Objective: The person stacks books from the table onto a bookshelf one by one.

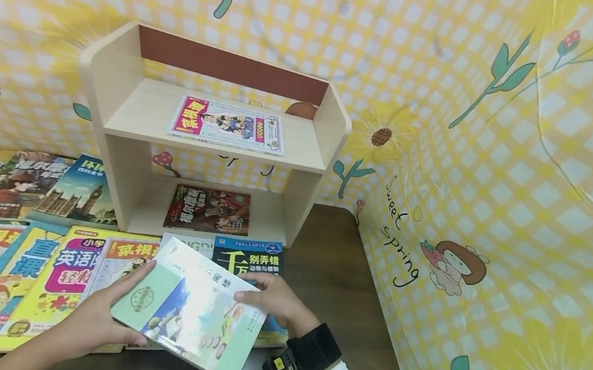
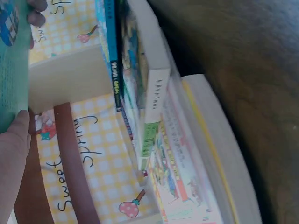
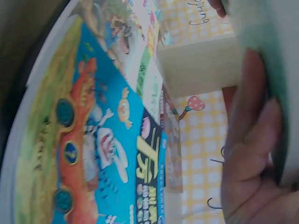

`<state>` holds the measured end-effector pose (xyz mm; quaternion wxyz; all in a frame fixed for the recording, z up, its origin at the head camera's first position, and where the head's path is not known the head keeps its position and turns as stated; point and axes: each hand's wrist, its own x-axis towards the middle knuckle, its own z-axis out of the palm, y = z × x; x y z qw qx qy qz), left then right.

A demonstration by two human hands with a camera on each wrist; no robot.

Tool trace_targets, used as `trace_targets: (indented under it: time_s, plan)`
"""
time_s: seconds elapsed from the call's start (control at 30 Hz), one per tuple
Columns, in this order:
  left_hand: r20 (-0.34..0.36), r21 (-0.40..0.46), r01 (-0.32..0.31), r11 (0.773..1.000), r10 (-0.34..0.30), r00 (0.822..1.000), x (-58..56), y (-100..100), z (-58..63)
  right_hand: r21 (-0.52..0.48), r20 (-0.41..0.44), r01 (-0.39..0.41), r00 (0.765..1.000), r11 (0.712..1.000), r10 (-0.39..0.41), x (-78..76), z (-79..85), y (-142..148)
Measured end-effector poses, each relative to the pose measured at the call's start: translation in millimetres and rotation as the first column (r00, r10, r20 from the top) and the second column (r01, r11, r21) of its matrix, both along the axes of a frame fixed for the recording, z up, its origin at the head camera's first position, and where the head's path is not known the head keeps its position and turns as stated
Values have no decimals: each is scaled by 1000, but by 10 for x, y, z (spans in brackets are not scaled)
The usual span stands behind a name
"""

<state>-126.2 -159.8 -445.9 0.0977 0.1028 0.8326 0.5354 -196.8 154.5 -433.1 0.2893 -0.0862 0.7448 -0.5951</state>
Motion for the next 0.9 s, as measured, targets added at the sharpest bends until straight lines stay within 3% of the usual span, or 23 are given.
trace_targets:
  time_s: [0.13,0.37,0.6,0.9]
  plan:
    - [51,5,-77,997,77,996,30,4,64,-58,20,141,990,988,-140,-2,71,-55]
    - [-32,52,-185,981,187,982,40,2,184,-188,12,263,964,946,-265,81,241,-225]
    - [-92,83,-268,960,275,957,-6,67,310,-251,-51,260,959,933,-280,256,442,-363]
    - [-182,115,-332,936,349,919,8,120,392,-212,-199,241,938,947,-283,387,549,-441]
